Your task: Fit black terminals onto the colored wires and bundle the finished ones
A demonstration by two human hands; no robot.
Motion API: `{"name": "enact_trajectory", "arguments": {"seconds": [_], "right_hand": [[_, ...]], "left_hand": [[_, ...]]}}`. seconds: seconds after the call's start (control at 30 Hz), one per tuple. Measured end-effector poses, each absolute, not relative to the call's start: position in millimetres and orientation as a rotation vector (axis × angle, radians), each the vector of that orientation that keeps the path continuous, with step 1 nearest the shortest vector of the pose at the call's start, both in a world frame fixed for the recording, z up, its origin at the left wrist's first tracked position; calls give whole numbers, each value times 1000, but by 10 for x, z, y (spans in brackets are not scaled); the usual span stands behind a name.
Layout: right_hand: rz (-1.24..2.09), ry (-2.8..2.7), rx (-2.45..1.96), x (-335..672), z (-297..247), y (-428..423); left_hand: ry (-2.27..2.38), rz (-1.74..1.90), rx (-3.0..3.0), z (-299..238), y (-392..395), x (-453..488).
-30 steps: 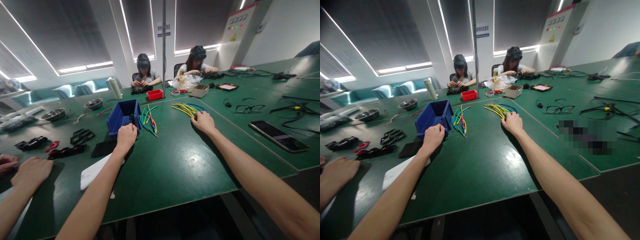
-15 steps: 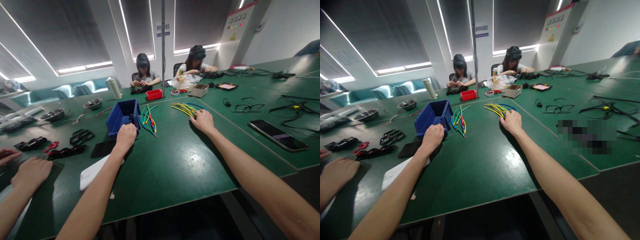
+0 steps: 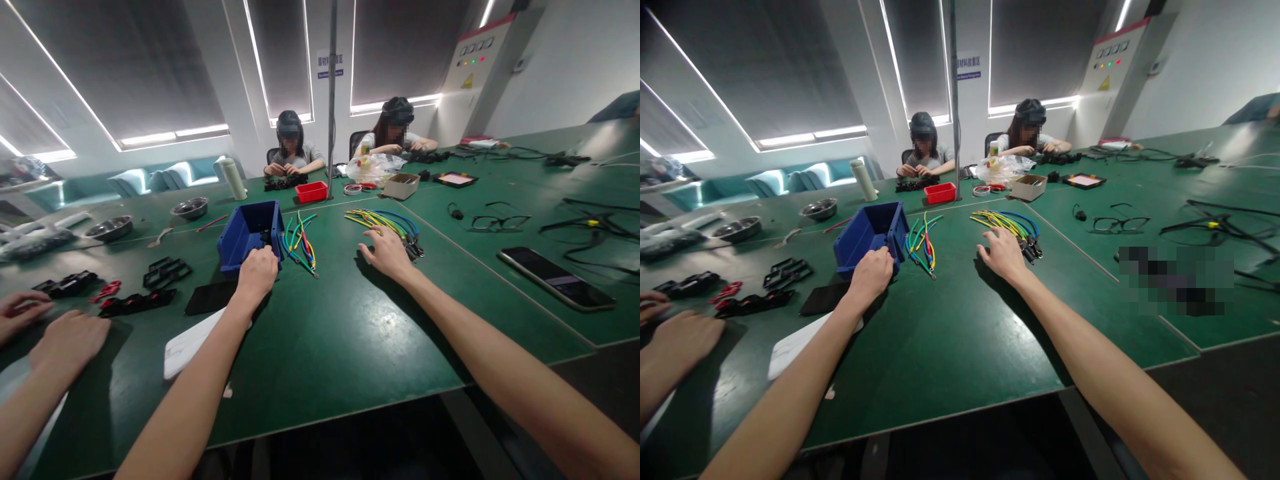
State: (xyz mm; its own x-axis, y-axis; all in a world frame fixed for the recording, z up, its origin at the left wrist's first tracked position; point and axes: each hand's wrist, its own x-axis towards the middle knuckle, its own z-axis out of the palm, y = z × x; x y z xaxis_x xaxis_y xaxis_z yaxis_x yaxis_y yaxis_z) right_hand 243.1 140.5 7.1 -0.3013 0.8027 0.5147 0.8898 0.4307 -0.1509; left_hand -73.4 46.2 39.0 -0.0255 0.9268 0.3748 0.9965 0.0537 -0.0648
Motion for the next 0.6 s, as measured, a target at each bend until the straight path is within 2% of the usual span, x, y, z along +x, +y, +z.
{"name": "enact_trajectory", "arguments": {"seconds": [0.6], "right_hand": [[-197,-2341,-1247,2044,-40,1239]], "left_hand": [[-2072,-285,-1909,418,425,-731]]}}
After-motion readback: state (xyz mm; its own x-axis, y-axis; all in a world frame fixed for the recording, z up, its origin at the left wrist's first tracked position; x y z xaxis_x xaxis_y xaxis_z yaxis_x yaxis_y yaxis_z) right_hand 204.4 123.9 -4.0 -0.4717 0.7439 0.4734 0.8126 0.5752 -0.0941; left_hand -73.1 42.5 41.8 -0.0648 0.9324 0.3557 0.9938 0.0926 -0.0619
